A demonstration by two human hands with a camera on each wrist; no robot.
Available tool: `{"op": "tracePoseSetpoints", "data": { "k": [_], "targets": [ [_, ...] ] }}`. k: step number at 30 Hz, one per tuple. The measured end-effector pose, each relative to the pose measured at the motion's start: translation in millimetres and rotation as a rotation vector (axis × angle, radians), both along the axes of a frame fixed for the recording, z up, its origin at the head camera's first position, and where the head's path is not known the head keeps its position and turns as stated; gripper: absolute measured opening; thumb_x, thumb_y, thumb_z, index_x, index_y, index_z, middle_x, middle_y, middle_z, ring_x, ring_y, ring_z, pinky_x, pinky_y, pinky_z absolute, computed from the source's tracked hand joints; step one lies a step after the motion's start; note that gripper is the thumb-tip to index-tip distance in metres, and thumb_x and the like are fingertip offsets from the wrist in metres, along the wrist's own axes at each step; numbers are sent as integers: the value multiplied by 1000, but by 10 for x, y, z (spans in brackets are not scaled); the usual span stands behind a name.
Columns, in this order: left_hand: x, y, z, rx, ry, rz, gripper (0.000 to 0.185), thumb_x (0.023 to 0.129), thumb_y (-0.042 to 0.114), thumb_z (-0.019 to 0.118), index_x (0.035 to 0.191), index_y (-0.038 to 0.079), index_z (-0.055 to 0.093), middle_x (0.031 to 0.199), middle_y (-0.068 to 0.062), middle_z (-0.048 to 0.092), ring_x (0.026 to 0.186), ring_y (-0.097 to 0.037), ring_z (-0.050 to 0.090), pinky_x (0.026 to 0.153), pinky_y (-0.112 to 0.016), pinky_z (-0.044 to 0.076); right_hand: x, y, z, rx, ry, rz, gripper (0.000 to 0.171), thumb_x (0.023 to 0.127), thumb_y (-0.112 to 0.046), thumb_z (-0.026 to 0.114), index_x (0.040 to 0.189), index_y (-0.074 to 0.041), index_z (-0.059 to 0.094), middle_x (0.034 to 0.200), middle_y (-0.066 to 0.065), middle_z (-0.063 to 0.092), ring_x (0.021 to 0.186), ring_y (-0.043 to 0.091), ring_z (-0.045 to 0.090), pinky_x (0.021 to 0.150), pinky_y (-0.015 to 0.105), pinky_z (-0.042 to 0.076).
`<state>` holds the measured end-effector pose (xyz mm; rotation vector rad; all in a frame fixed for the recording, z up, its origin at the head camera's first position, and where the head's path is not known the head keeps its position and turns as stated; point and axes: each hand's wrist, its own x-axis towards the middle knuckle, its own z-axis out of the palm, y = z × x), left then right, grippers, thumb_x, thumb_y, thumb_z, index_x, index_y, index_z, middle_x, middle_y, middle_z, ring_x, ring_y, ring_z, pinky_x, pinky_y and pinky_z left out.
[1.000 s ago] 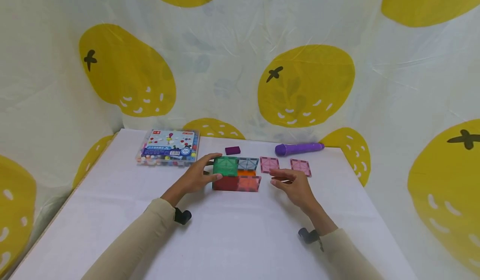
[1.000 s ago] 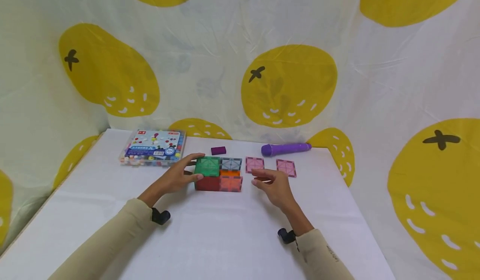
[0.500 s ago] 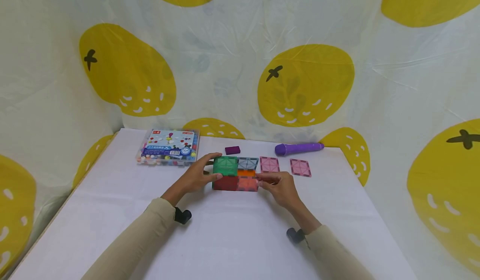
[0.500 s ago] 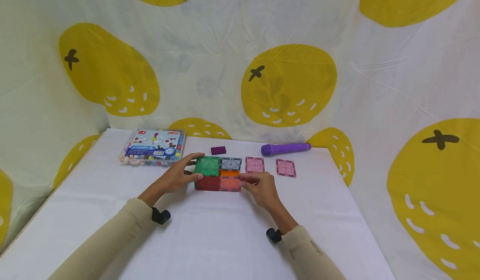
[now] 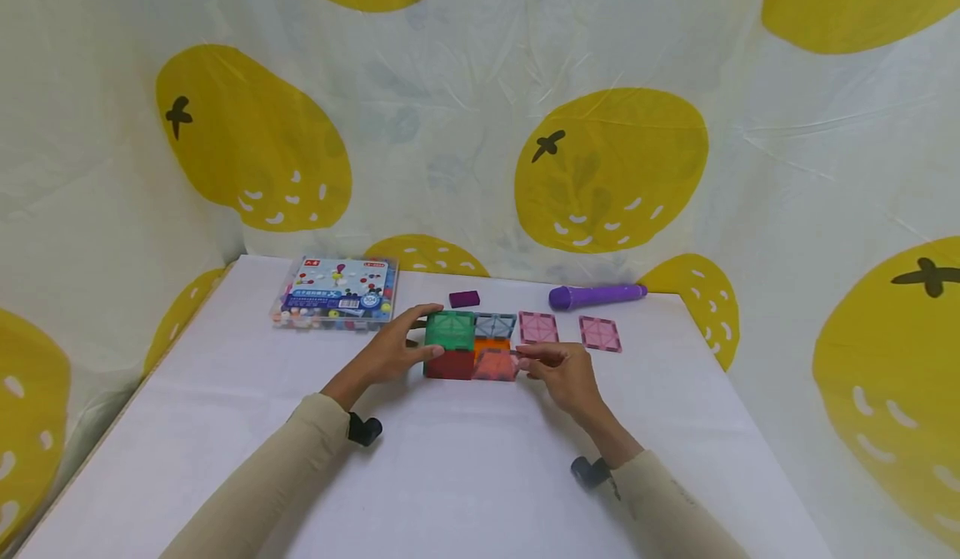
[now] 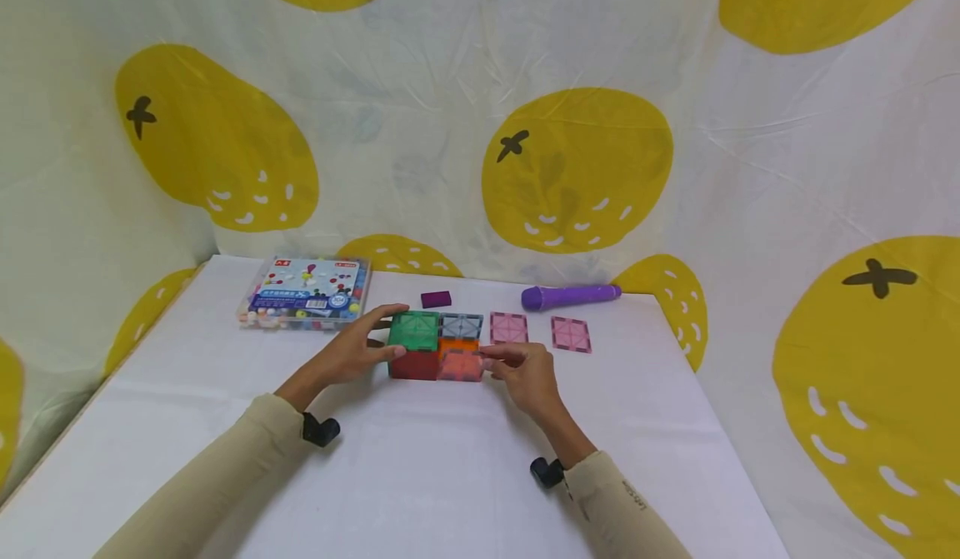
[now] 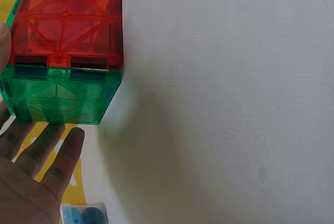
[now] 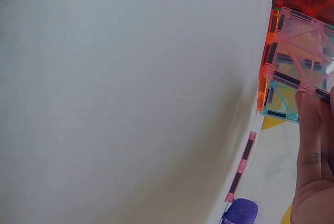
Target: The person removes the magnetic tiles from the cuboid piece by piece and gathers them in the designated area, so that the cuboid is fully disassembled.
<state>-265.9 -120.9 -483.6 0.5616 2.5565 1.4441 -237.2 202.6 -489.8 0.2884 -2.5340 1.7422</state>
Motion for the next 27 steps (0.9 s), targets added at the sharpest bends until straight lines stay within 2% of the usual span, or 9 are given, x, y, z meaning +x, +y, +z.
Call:
{"op": "tracePoseSetpoints", "data": {
  "k": [5, 8, 14, 20, 23, 27],
  "targets": [
    [0, -3, 5, 5, -1, 0, 74, 90, 34, 73, 153, 34, 34, 159, 3, 35, 143, -30, 41, 108, -49, 47, -3, 58, 3, -80, -17, -13, 24, 84, -7, 78, 108, -9, 78, 103, 13, 77, 90, 30, 75, 71, 34, 63],
    [3, -2, 7, 4, -5, 0, 74, 90, 35, 73, 153, 34, 34, 160, 3, 34, 143, -31, 41, 108, -50, 47, 5, 104, 41, -103, -39, -32, 24, 85, -7, 78, 109, -8, 77, 105, 15, 75, 90, 33, 75, 72, 36, 63],
    [9, -1, 7, -1, -15, 6, 75, 90, 37, 73, 154, 32, 33, 160, 2, 34, 144, -31, 41, 109, -50, 46, 16, 237, 161, -66, -77, -76, 29, 88, -14, 75, 117, -11, 74, 114, 12, 74, 93, 28, 75, 75, 32, 62],
    [14, 3, 10, 1, -24, 9, 73, 90, 36, 73, 152, 37, 33, 160, 3, 34, 144, -31, 40, 109, -50, 46, -7, 403, 254, -83, -26, -96, 31, 89, -14, 74, 119, -6, 73, 113, 17, 73, 91, 31, 75, 75, 31, 62],
    [15, 6, 7, 3, -21, 9, 73, 90, 36, 73, 152, 39, 33, 160, 3, 34, 144, -31, 40, 110, -50, 46, -29, 506, 298, -90, -1, -110, 31, 89, -14, 74, 119, -4, 72, 113, 18, 73, 89, 27, 75, 74, 31, 62],
    [13, 6, -3, 2, -21, 11, 73, 90, 36, 73, 152, 37, 33, 160, 3, 34, 144, -31, 40, 110, -50, 46, -85, 695, 340, -50, 0, -145, 32, 91, -20, 73, 121, -9, 72, 115, 14, 73, 90, 21, 75, 75, 28, 61]
  ]
}}
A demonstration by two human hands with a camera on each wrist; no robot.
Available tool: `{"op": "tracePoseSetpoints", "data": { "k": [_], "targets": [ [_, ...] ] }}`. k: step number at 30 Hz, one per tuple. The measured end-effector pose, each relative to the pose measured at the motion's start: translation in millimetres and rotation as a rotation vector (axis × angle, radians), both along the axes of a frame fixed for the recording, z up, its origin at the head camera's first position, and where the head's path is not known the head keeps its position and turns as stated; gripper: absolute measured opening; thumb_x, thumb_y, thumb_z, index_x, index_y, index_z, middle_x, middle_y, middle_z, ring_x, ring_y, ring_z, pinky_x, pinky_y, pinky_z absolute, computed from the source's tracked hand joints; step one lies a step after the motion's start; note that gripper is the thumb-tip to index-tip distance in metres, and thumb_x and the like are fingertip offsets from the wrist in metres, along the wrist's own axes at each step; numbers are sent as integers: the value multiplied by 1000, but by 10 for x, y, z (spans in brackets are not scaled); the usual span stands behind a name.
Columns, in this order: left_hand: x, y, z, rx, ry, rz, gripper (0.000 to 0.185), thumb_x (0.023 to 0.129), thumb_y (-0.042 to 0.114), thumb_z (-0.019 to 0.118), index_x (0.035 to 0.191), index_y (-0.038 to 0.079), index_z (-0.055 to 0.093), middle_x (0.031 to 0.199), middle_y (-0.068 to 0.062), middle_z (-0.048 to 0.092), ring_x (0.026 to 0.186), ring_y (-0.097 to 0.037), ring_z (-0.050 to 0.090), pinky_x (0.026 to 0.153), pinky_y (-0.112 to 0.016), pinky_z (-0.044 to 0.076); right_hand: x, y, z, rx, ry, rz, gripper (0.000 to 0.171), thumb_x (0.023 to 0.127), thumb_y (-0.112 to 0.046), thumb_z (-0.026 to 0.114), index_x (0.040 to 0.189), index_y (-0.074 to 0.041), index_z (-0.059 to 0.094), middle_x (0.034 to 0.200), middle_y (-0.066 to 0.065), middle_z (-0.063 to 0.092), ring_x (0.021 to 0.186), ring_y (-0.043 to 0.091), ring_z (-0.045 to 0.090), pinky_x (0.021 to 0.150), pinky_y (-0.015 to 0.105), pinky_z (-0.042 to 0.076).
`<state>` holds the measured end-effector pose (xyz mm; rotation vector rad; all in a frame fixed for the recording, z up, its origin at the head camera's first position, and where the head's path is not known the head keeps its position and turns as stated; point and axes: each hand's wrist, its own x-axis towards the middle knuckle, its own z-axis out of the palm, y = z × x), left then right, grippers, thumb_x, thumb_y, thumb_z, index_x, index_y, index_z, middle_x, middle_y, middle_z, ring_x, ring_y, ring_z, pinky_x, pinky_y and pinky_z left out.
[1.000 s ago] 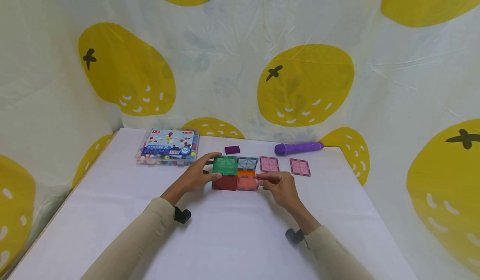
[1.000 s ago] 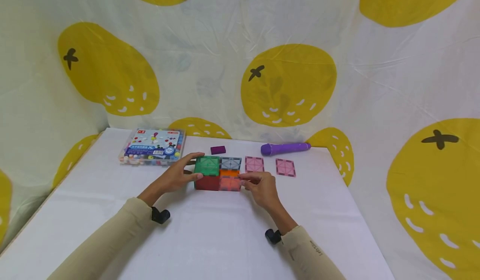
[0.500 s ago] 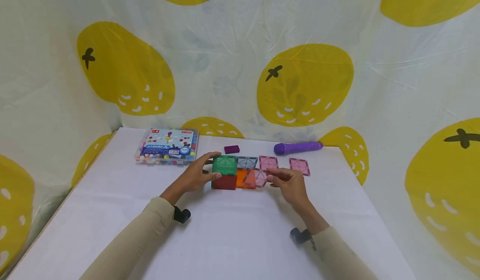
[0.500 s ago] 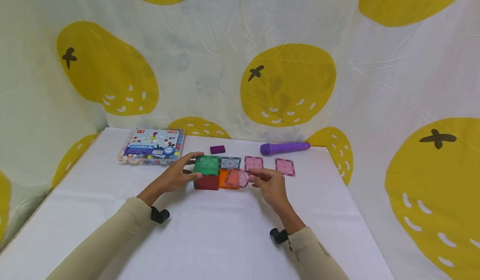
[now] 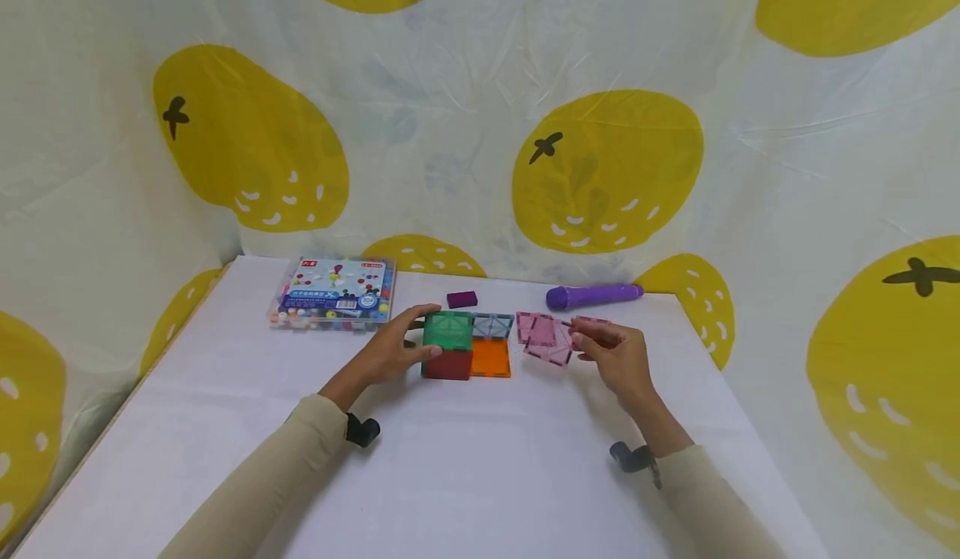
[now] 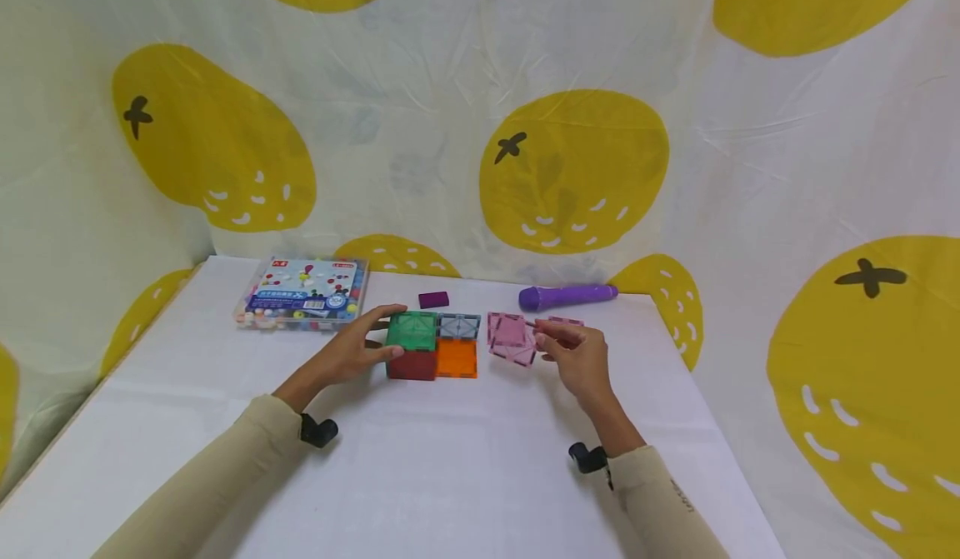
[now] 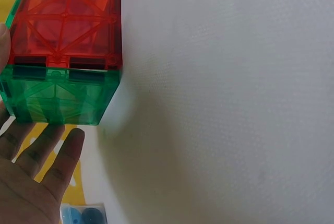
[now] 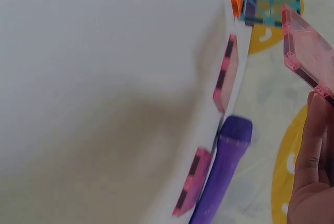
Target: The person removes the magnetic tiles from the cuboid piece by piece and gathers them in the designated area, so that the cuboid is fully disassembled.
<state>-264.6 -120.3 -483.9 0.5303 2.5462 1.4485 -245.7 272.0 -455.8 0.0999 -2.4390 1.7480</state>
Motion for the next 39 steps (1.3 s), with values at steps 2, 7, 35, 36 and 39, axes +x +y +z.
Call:
{"op": "tracePoseSetpoints", "data": {
  "k": [2, 7, 35, 36, 39],
  "targets": [
    [-1, -6, -9, -1, 0, -1, 74, 90, 36, 73, 152, 36, 33, 160, 3, 35, 144, -31, 40, 110, -50, 46, -37, 99, 21, 25, -14, -20, 32, 92, -24, 72, 122, -12, 72, 115, 12, 73, 92, 22, 75, 76, 27, 61],
    [-3, -13, -15, 8, 9, -13, 74, 91, 36, 72, 153, 33, 33, 160, 2, 34, 143, -31, 41, 109, -50, 46, -124, 342, 63, 88, -20, -70, 36, 94, -30, 69, 126, -13, 70, 116, 12, 72, 93, 23, 73, 78, 26, 61],
    [6, 2, -25, -1, 16, -5, 72, 90, 37, 72, 150, 42, 34, 159, 4, 35, 143, -29, 42, 108, -49, 47, -721, 1476, 132, 302, -287, -304, 41, 101, -33, 58, 137, -14, 61, 124, 10, 62, 100, 21, 60, 80, 18, 57],
    [8, 3, -20, 0, 17, -2, 72, 90, 36, 73, 151, 40, 34, 159, 4, 35, 143, -29, 42, 108, -49, 47, -739, 1508, 124, 302, -291, -306, 40, 101, -31, 58, 137, -13, 61, 123, 10, 62, 100, 22, 60, 80, 19, 57],
    [10, 9, -8, -1, 16, 4, 72, 90, 35, 73, 151, 39, 34, 159, 5, 35, 143, -29, 42, 109, -49, 47, -772, 1587, 94, 299, -316, -307, 40, 102, -28, 58, 138, -12, 60, 123, 11, 62, 101, 24, 60, 82, 21, 58]
  ]
}}
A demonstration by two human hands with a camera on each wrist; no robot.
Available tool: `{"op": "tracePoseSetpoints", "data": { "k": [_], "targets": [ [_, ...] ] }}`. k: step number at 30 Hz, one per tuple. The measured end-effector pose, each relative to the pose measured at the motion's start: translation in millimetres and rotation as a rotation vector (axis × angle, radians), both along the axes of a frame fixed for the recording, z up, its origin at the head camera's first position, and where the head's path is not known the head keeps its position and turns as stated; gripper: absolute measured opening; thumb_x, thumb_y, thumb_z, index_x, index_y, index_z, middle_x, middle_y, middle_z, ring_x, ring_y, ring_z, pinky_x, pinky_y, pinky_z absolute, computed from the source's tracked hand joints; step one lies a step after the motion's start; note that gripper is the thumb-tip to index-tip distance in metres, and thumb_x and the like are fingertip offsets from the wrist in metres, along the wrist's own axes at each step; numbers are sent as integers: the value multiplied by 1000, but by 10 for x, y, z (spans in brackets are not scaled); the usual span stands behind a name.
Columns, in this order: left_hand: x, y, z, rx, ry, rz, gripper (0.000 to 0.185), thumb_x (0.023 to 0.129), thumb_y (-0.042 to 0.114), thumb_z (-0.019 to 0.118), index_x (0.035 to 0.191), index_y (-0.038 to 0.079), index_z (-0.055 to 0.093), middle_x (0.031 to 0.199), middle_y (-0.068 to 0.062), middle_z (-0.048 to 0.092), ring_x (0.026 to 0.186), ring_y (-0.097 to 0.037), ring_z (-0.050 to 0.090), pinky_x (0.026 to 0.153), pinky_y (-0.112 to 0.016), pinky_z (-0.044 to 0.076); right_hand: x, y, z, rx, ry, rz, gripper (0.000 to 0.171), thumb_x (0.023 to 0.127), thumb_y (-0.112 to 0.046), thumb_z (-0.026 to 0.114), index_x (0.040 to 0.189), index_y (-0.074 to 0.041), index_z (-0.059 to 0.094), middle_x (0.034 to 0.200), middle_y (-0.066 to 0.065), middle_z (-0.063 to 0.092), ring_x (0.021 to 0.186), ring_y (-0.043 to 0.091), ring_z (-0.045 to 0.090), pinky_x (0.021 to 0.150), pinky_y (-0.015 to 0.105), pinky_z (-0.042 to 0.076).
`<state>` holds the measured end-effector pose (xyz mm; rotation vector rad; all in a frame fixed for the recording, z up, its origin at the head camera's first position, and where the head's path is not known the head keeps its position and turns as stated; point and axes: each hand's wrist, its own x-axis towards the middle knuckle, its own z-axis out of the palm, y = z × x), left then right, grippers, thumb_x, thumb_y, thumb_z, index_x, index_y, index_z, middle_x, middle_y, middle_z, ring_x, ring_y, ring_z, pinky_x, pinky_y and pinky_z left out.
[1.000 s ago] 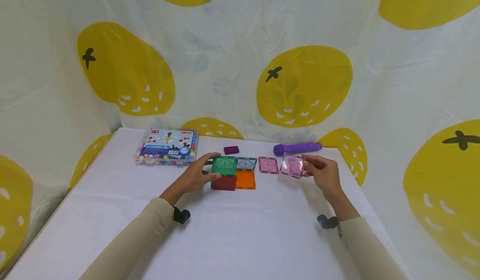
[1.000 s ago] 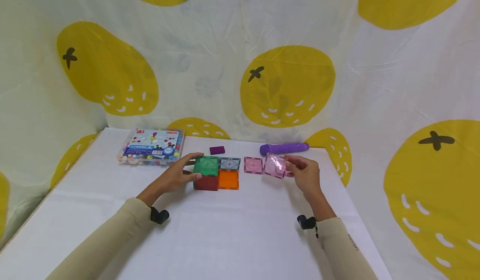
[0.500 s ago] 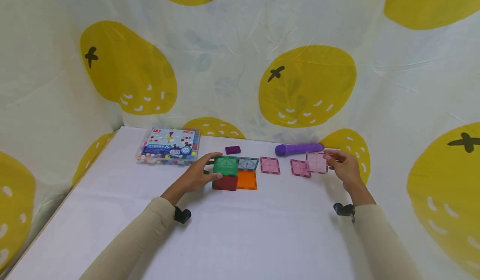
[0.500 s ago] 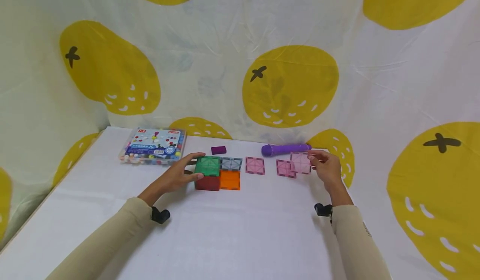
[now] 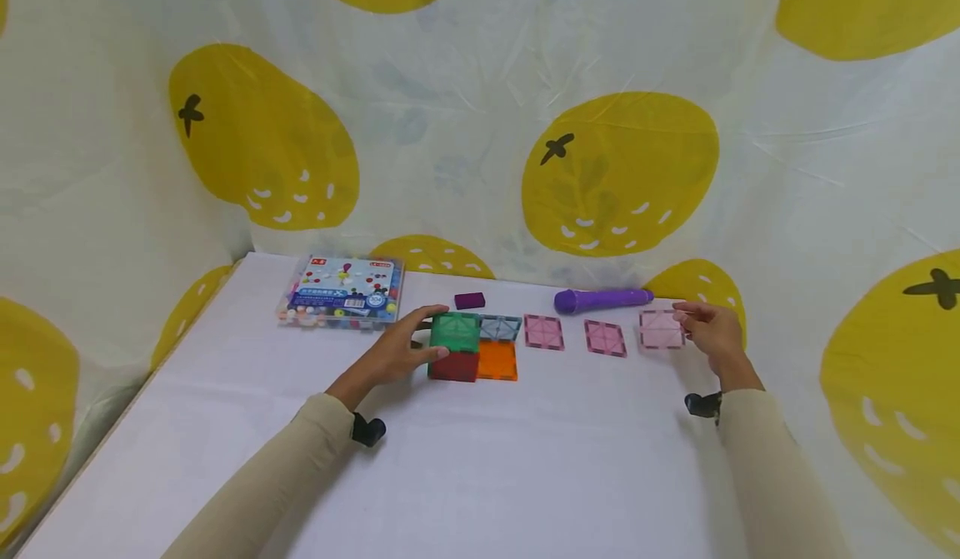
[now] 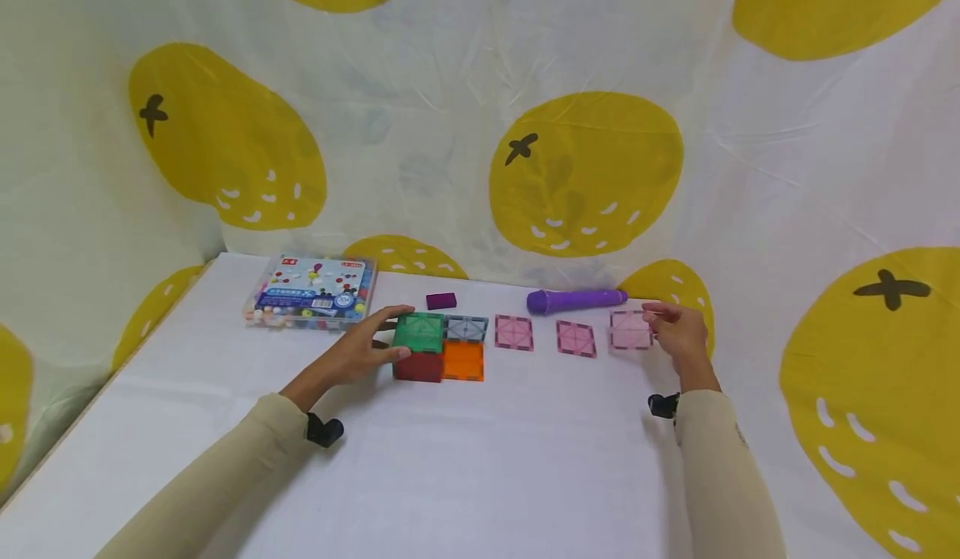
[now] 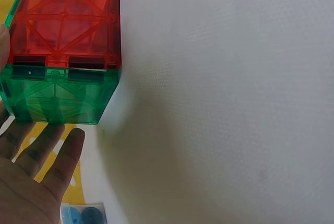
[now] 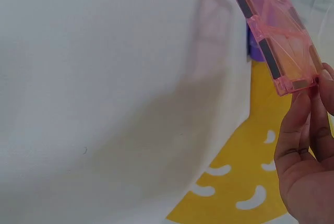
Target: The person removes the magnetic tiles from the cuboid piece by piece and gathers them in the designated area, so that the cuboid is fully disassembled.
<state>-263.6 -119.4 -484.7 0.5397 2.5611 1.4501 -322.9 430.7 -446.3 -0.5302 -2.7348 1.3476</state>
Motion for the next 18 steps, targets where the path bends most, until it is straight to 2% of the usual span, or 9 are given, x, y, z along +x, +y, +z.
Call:
{"op": "tracePoseSetpoints", "data": {
  "k": [7, 13, 18],
  "targets": [
    [0, 8, -10, -1, -15, -3, 73, 90, 36, 73, 152, 37, 34, 159, 5, 36, 144, -29, 41, 109, -49, 46, -75, 122, -119, -30, -100, -31, 38, 102, -25, 57, 138, -15, 59, 136, 13, 58, 109, 23, 57, 89, 26, 55],
    [-3, 13, 5, -12, -19, 12, 75, 90, 37, 73, 153, 35, 34, 159, 6, 36, 144, -28, 41, 109, -49, 46, -139, 175, -214, -34, -155, -93, 39, 103, -24, 54, 141, -15, 57, 144, 12, 51, 115, 22, 50, 77, 17, 51],
    [-5, 5, 16, -10, -17, 11, 74, 89, 38, 73, 152, 38, 34, 159, 5, 36, 144, -28, 41, 109, -49, 47, -167, 213, -263, -72, -202, -96, 45, 104, -26, 53, 148, -16, 49, 148, 15, 47, 114, 23, 51, 69, 15, 51]
  ]
}}
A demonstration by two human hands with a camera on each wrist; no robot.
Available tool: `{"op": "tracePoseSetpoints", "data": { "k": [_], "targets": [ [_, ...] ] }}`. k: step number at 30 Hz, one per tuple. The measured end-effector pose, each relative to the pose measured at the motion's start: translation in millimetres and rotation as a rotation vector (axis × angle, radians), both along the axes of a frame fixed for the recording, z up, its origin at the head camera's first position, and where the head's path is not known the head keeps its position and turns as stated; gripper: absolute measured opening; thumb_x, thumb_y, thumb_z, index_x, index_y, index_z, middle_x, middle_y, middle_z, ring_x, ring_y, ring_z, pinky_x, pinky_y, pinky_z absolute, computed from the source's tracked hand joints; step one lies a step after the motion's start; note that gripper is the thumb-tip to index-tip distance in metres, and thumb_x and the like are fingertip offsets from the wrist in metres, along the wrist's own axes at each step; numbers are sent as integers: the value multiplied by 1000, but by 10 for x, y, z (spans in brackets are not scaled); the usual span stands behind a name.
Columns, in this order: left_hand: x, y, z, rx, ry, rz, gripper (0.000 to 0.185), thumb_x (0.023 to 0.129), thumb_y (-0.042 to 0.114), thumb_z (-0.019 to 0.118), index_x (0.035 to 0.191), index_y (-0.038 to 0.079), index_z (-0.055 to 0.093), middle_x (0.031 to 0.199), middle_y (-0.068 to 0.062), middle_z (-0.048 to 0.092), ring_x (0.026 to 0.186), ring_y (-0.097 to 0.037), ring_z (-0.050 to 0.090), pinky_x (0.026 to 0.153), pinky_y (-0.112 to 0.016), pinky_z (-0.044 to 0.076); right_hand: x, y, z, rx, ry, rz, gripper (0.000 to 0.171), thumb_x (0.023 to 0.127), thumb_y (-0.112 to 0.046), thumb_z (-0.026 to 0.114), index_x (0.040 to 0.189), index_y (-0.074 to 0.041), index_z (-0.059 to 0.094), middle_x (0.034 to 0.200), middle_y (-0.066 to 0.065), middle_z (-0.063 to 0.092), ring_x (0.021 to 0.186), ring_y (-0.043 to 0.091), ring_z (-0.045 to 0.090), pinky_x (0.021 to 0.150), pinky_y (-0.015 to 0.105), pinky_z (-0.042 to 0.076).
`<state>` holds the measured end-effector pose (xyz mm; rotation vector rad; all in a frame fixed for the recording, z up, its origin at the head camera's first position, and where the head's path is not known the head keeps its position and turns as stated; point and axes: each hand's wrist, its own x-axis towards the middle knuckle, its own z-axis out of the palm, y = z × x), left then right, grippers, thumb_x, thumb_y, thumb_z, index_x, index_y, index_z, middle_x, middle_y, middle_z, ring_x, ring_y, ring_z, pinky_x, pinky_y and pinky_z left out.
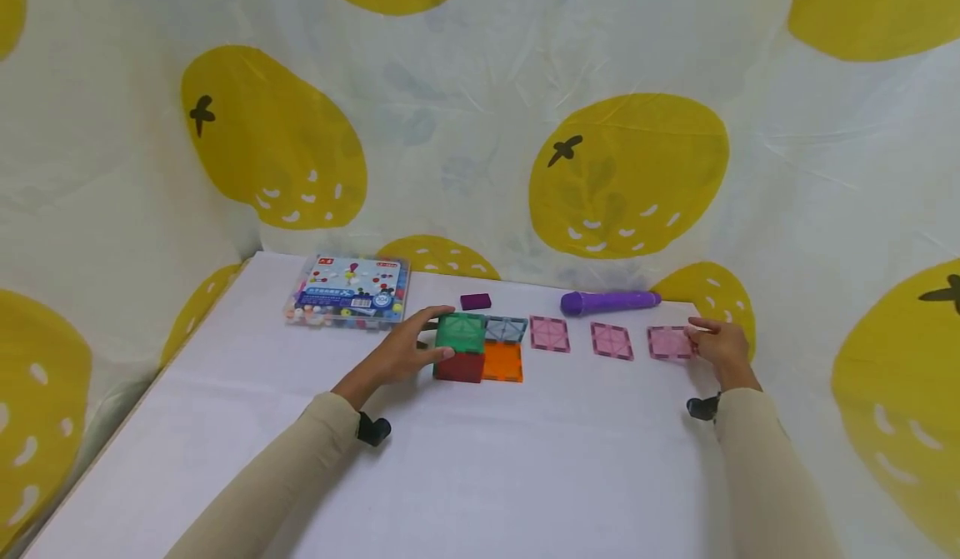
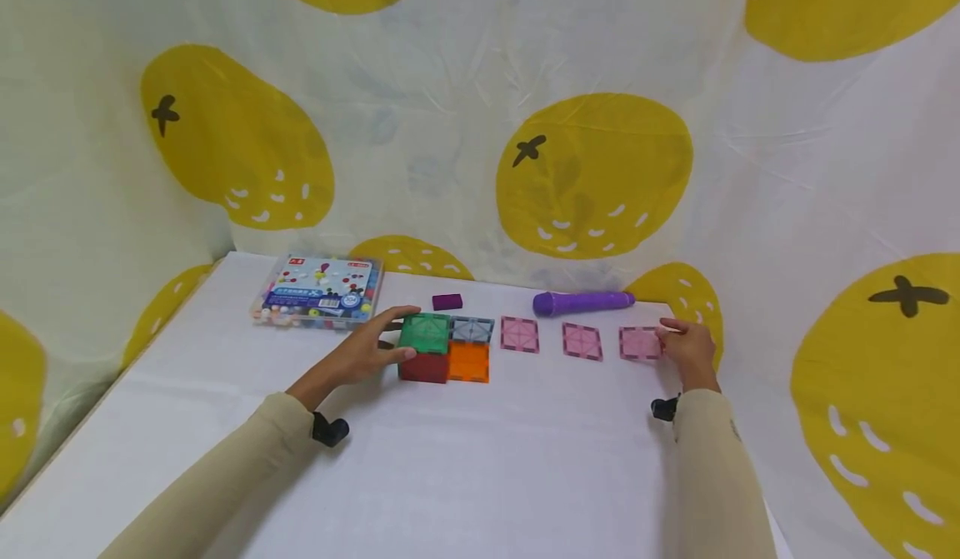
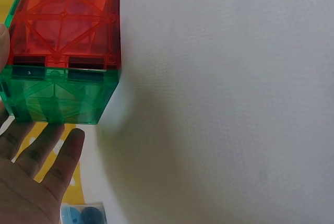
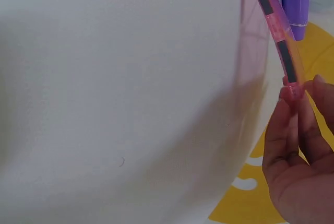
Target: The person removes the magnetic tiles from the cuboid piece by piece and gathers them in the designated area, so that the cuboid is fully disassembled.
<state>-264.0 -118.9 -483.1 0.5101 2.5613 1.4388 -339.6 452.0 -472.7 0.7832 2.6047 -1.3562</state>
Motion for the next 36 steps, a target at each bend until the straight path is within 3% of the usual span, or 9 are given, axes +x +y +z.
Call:
{"op": "tracePoseSetpoints", "data": {
  "k": [3, 7, 12, 15, 21, 30, 36],
  "targets": [
    [-5, 11, -1, -1, 0, -4, 73, 89, 39, 73, 150, 44, 34, 159, 7, 36, 144, -27, 41, 109, -48, 47, 0, 30, -32, -15, -17, 5, 50, 103, -30, 53, 151, -19, 43, 147, 15, 48, 116, 25, 55, 70, 15, 51],
    [-4, 17, 9, -2, -6, -1, 73, 89, 38, 74, 151, 42, 34, 159, 6, 36, 143, -28, 41, 109, -49, 47, 9, -24, -43, 15, 24, 20, 52, 103, -36, 53, 152, -21, 43, 143, 15, 52, 117, 27, 56, 78, 21, 51],
    [0, 19, 17, -4, 0, -5, 76, 89, 38, 73, 153, 36, 33, 160, 5, 35, 143, -30, 41, 109, -49, 46, 111, -334, 42, 58, 184, 65, 50, 99, -39, 59, 145, -21, 52, 129, 11, 62, 110, 27, 62, 82, 27, 58],
    [9, 16, 29, -4, 8, -6, 76, 90, 38, 73, 153, 35, 33, 160, 4, 34, 143, -30, 41, 109, -50, 46, 204, -577, 109, 49, 298, 137, 47, 97, -38, 63, 140, -20, 57, 123, 9, 65, 104, 24, 67, 79, 27, 60],
    [27, 6, 52, -5, 0, 2, 73, 90, 36, 73, 152, 39, 33, 160, 5, 34, 143, -30, 41, 109, -50, 47, 356, -1179, 175, 86, 483, 337, 38, 97, -31, 66, 131, -16, 64, 122, 10, 69, 98, 11, 64, 77, 13, 55],
    [14, -10, 25, 0, -3, -2, 73, 90, 37, 72, 152, 39, 33, 160, 4, 33, 143, -31, 41, 109, -50, 47, 480, -1980, 70, -21, 477, 559, 37, 96, -19, 68, 132, -23, 65, 129, 5, 67, 115, 19, 64, 90, 15, 54],
    [21, -5, 29, 4, -10, -5, 74, 90, 37, 72, 153, 35, 33, 160, 3, 33, 144, -34, 40, 109, -51, 46, 463, -2340, -15, -103, 473, 610, 37, 94, -16, 69, 128, -30, 68, 127, 4, 68, 110, 21, 67, 87, 27, 59]
  ]
}}
